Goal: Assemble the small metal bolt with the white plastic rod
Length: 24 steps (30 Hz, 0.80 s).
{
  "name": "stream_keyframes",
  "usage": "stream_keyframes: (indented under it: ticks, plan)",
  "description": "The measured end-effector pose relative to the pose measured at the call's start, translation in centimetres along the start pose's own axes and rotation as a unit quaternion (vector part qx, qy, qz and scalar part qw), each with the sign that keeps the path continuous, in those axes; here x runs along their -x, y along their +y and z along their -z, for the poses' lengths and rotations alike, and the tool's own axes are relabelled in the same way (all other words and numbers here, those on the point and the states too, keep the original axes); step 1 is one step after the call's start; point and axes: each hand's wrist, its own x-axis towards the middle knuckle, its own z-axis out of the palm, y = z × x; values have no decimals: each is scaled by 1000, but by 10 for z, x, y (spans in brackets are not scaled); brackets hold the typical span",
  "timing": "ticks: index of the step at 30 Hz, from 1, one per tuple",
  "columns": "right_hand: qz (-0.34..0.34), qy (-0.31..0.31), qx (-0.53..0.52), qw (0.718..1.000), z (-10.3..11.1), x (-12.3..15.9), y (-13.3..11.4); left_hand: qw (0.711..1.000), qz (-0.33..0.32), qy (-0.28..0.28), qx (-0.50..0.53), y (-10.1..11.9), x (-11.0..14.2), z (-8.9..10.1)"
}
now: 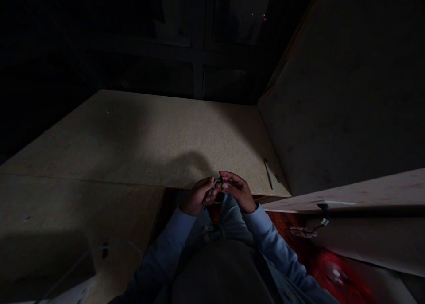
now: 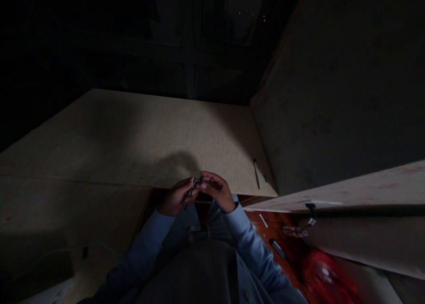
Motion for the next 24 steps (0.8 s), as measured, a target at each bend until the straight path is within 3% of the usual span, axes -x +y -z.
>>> stream_keyframes:
  ticks: [18,24]
  plan:
    - [48,12,13,999,7,6,1,984,-64,74,-147,4,0,-23]
    - [40,13,-2,999,11,8,10,984,-79,64,-147,3,0,-27]
